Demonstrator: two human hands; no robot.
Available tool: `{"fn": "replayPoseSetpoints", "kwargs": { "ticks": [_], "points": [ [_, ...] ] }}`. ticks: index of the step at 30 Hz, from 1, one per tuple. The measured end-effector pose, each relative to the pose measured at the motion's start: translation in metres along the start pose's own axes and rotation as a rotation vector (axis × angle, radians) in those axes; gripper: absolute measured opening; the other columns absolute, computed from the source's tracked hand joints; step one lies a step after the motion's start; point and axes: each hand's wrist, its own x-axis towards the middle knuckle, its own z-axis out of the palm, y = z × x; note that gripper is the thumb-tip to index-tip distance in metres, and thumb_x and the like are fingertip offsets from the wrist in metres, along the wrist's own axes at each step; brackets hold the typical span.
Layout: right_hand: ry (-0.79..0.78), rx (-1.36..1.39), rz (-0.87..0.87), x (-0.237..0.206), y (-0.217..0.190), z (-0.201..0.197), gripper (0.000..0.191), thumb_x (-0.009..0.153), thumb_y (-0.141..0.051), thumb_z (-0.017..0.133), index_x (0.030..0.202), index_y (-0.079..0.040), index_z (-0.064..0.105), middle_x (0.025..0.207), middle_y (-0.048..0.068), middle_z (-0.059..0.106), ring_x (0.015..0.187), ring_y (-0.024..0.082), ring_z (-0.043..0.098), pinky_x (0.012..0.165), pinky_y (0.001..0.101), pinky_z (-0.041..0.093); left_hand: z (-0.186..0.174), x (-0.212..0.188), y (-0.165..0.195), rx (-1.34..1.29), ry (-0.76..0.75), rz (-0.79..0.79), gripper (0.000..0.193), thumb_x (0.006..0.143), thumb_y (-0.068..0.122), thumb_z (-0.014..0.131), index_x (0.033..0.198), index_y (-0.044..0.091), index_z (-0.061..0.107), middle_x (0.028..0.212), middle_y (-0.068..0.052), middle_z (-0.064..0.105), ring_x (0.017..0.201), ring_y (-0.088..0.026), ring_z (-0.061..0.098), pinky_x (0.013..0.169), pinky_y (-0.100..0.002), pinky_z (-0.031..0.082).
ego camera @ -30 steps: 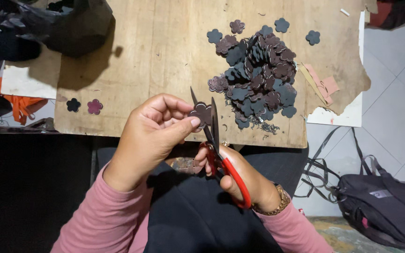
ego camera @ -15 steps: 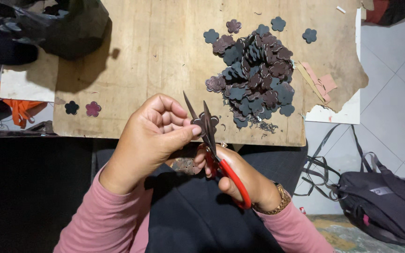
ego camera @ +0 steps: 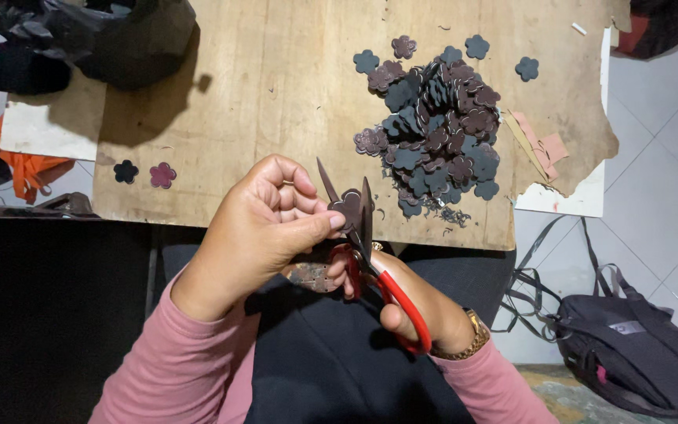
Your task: The person sits at a workbench and trims the edges of small flower-shaped leather pieces with red-handled scissors, working one piece at a time. They pick each piece from a pile on the board, rotate it while cutting, and set it back on the pile.
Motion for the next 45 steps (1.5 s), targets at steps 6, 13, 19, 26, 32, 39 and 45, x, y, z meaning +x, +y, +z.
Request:
{"fn": "replayPoseSetpoints", "kwargs": {
  "ticks": [6,13,19,26,32,39,45],
  "points": [
    [0.033,-0.109,0.011,0.003,-0.004,-0.001,0.108,0.08,-0.093,0.054,0.132,0.002,0.052,0.116,0.006,0.06,0.099,0.013,0.056,0.09,0.0285,0.052,0.0,0.002,-0.007,-0.076,-0.013,0.043,0.032,0.087,-0.002,0.076,0.105,0.002,0.05,0.086,-0.005,0.066,0.076,-0.006,0.066,0.065,-0.018,0.055],
    [0.054,-0.087,0.046,0.003,-0.011,0.001,0.106,0.077,-0.096,0.053,0.121,0.0,0.057,0.102,0.004,0.058,0.089,0.011,0.052,0.08,0.0267,0.048,0.001,0.001,-0.005,-0.045,0.009,0.036,0.031,0.086,-0.003,0.075,0.103,0.002,0.049,0.085,-0.006,0.066,0.074,-0.007,0.067,0.061,-0.02,0.054],
    [0.095,-0.025,0.087,0.003,-0.009,0.003,0.108,0.069,-0.098,0.056,0.115,-0.001,0.058,0.098,0.001,0.055,0.086,0.009,0.05,0.078,0.0245,0.048,0.004,0.003,-0.005,-0.059,-0.007,0.079,0.03,0.087,-0.004,0.074,0.102,0.002,0.048,0.085,-0.006,0.067,0.076,-0.007,0.068,0.065,-0.019,0.056],
    [0.163,0.0,0.113,0.004,-0.004,0.008,0.107,0.064,-0.099,0.057,0.108,-0.002,0.058,0.088,-0.001,0.053,0.079,0.008,0.049,0.072,0.0222,0.045,0.004,0.004,-0.011,-0.111,-0.007,0.111,0.028,0.089,-0.005,0.073,0.101,0.002,0.049,0.089,-0.008,0.068,0.082,-0.009,0.069,0.072,-0.022,0.059],
    [0.201,-0.018,0.104,0.006,-0.001,0.011,0.105,0.066,-0.098,0.058,0.109,-0.002,0.058,0.088,0.0,0.053,0.079,0.008,0.049,0.071,0.0225,0.046,0.007,0.008,-0.014,-0.121,-0.002,0.153,0.028,0.089,-0.006,0.072,0.102,0.003,0.049,0.091,-0.007,0.066,0.084,-0.01,0.07,0.074,-0.023,0.06],
    [0.195,-0.003,0.078,0.005,0.005,0.009,0.111,0.067,-0.096,0.06,0.122,0.0,0.055,0.099,0.002,0.054,0.09,0.01,0.052,0.08,0.0246,0.048,0.008,0.007,-0.014,-0.163,-0.043,0.115,0.03,0.089,-0.006,0.071,0.101,0.004,0.046,0.087,-0.008,0.066,0.074,-0.01,0.067,0.064,-0.025,0.058],
    [0.206,0.015,0.071,0.005,0.007,0.009,0.109,0.068,-0.096,0.06,0.117,0.0,0.056,0.097,0.001,0.053,0.087,0.01,0.05,0.077,0.0244,0.047,0.01,0.008,-0.017,-0.154,-0.031,0.118,0.029,0.09,-0.007,0.071,0.102,0.003,0.047,0.09,-0.008,0.065,0.077,-0.008,0.066,0.067,-0.023,0.058]
  ]
}}
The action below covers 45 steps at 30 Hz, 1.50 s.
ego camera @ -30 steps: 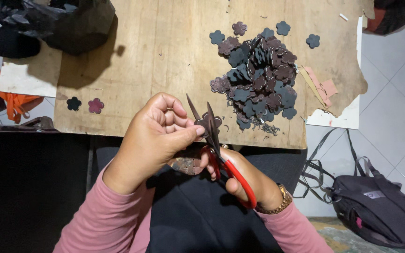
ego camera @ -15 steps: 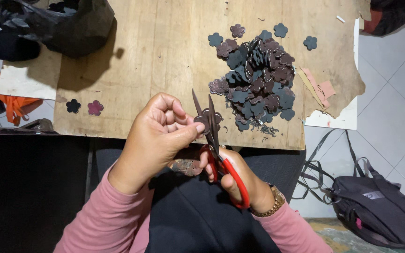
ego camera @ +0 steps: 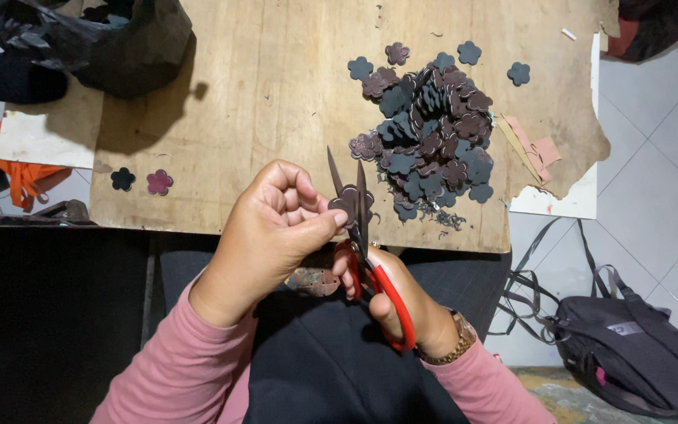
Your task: The person sits at a workbench and trims the edges of small flower-shaped leather pieces with red-handled scissors, working one piece at a time. They pick each piece from a pile on the board, rotate it while cutting, and set it back on the pile.
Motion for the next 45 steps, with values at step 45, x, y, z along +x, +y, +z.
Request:
{"fn": "replayPoseSetpoints", "kwargs": {
  "ticks": [45],
  "points": [
    [0.107,0.004,-0.01,-0.001,0.001,0.004,0.103,0.068,-0.094,0.063,0.111,0.0,0.056,0.091,0.0,0.051,0.081,0.008,0.046,0.072,0.0217,0.043,0.018,-0.002,-0.012,-0.185,0.074,0.093,0.03,0.093,-0.007,0.067,0.102,0.005,0.042,0.089,-0.01,0.063,0.059,-0.013,0.065,0.049,-0.026,0.055]
  ]
}}
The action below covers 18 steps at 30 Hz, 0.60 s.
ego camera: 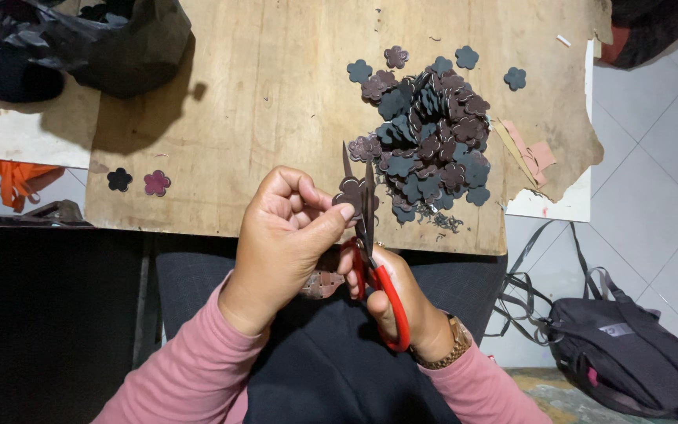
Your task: The person sits at a workbench and trims the edges of small flower-shaped leather pieces with red-handled scissors, working one piece at a time. They pick each piece from a pile on the board, rotate it while cutting, and set it back on the pile.
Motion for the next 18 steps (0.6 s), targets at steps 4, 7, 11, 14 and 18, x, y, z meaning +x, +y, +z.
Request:
{"fn": "replayPoseSetpoints", "kwargs": {
  "ticks": [4,7,11,14,18],
  "points": [
    [0.004,0.02,0.017,-0.001,0.0024,-0.0011,0.102,0.066,-0.093,0.065,0.111,-0.001,0.056,0.091,-0.001,0.051,0.08,0.007,0.046,0.071,0.0206,0.043,-0.0028,0.0011,-0.0016,0.016,-0.009,0.018,0.029,0.093,-0.007,0.067,0.103,0.005,0.043,0.091,-0.009,0.064,0.066,-0.012,0.066,0.054,-0.026,0.057],
    [0.006,0.039,0.022,-0.0004,0.0055,-0.0019,0.102,0.065,-0.092,0.067,0.111,-0.001,0.056,0.091,-0.001,0.052,0.079,0.007,0.047,0.07,0.0204,0.044,-0.0046,0.0022,-0.0031,0.05,0.0,0.024,0.029,0.093,-0.007,0.068,0.104,0.005,0.044,0.093,-0.009,0.064,0.073,-0.01,0.066,0.062,-0.024,0.057],
    [-0.003,0.01,0.018,0.0,0.0076,-0.0034,0.102,0.065,-0.092,0.066,0.11,-0.002,0.057,0.091,-0.001,0.052,0.079,0.006,0.047,0.07,0.0199,0.045,-0.0065,0.0032,-0.0026,0.03,-0.03,0.014,0.028,0.094,-0.007,0.069,0.108,0.003,0.047,0.095,-0.008,0.065,0.081,-0.008,0.065,0.071,-0.023,0.057],
    [-0.012,-0.026,0.02,0.0003,0.0057,-0.0048,0.102,0.066,-0.093,0.064,0.11,-0.002,0.057,0.091,-0.001,0.053,0.079,0.006,0.047,0.07,0.0196,0.044,-0.0056,0.0052,-0.0008,0.101,-0.018,0.016,0.027,0.094,-0.005,0.068,0.114,0.001,0.051,0.098,-0.007,0.067,0.086,-0.007,0.066,0.077,-0.023,0.059],
    [-0.022,-0.01,0.023,0.0005,0.0018,-0.0033,0.104,0.065,-0.094,0.064,0.112,-0.001,0.055,0.092,0.0,0.052,0.081,0.007,0.047,0.071,0.0212,0.044,-0.0037,0.006,0.0026,0.103,-0.017,-0.027,0.024,0.094,-0.003,0.067,0.114,-0.001,0.054,0.098,-0.008,0.068,0.084,-0.008,0.067,0.076,-0.023,0.059]
  ]
}}
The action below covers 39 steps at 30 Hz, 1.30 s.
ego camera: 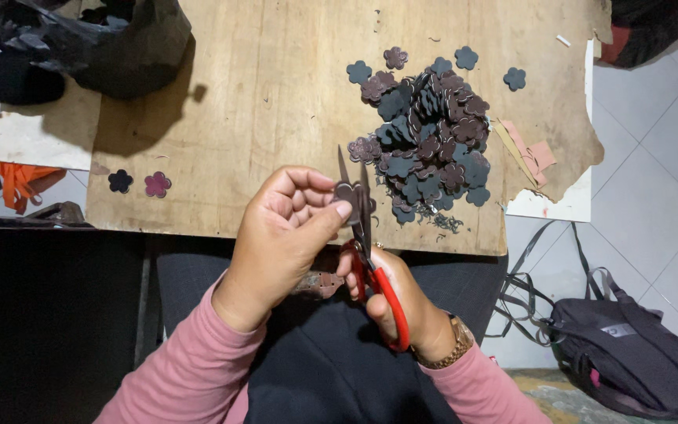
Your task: The person sits at a workbench and trims the edges of small flower-shaped leather pieces with red-handled scissors, working one piece at a time. They pick each piece from a pile on the board, rotate it while cutting, and set it back on the pile.
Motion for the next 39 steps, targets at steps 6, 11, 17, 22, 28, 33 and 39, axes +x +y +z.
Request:
{"fn": "replayPoseSetpoints", "kwargs": {
  "ticks": [6,11,17,22,28,33,39],
  "points": [
    [-0.061,-0.037,-0.088,0.001,-0.001,-0.001,0.105,0.071,-0.097,0.056,0.114,-0.001,0.055,0.097,0.001,0.053,0.087,0.01,0.049,0.078,0.0245,0.046,-0.001,-0.003,0.001,-0.013,-0.069,-0.118,0.017,0.095,0.0,0.066,0.107,-0.003,0.055,0.086,-0.009,0.066,0.061,-0.011,0.064,0.051,-0.026,0.055],
    [-0.086,0.008,-0.057,0.0,0.002,-0.003,0.106,0.07,-0.096,0.058,0.114,0.0,0.055,0.095,0.002,0.051,0.085,0.011,0.047,0.076,0.0262,0.043,-0.002,-0.005,-0.001,-0.069,-0.095,-0.132,0.012,0.098,0.004,0.065,0.102,-0.001,0.055,0.081,-0.009,0.067,0.055,-0.011,0.063,0.045,-0.025,0.05],
    [-0.095,0.002,-0.099,0.0,0.004,-0.004,0.106,0.072,-0.097,0.055,0.117,-0.001,0.054,0.098,0.001,0.051,0.087,0.011,0.047,0.077,0.0263,0.045,-0.003,-0.003,-0.001,0.047,-0.092,-0.09,0.013,0.098,0.002,0.066,0.107,0.001,0.057,0.086,-0.008,0.067,0.066,-0.008,0.064,0.057,-0.024,0.053],
    [-0.102,0.009,-0.129,-0.001,0.002,-0.005,0.105,0.075,-0.096,0.054,0.116,0.001,0.054,0.1,0.003,0.052,0.09,0.012,0.049,0.08,0.0274,0.046,0.001,-0.004,0.002,-0.082,-0.162,-0.152,0.012,0.099,0.002,0.064,0.103,-0.001,0.053,0.076,-0.01,0.066,0.054,-0.014,0.064,0.048,-0.028,0.053],
    [-0.119,0.035,-0.146,-0.001,-0.006,-0.006,0.11,0.074,-0.096,0.052,0.127,0.0,0.05,0.1,0.003,0.051,0.087,0.012,0.049,0.078,0.0276,0.047,0.006,-0.006,0.006,-0.002,-0.137,-0.153,0.01,0.097,0.003,0.064,0.103,-0.001,0.057,0.077,-0.008,0.067,0.056,-0.011,0.063,0.049,-0.026,0.052],
    [-0.138,0.045,-0.144,-0.004,-0.006,-0.007,0.107,0.076,-0.095,0.052,0.123,0.001,0.051,0.102,0.003,0.05,0.09,0.012,0.048,0.081,0.0275,0.045,0.007,-0.005,0.006,0.013,-0.129,-0.147,0.01,0.098,0.005,0.066,0.1,-0.001,0.058,0.078,-0.008,0.068,0.057,-0.01,0.062,0.051,-0.025,0.051],
    [-0.096,0.015,-0.152,-0.004,0.001,-0.007,0.102,0.078,-0.095,0.052,0.113,0.0,0.053,0.099,0.002,0.051,0.088,0.012,0.048,0.079,0.0268,0.045,0.009,-0.006,0.006,0.042,-0.165,-0.161,0.01,0.098,0.006,0.064,0.1,-0.001,0.056,0.076,-0.008,0.069,0.054,-0.011,0.063,0.044,-0.025,0.048]
  ]
}}
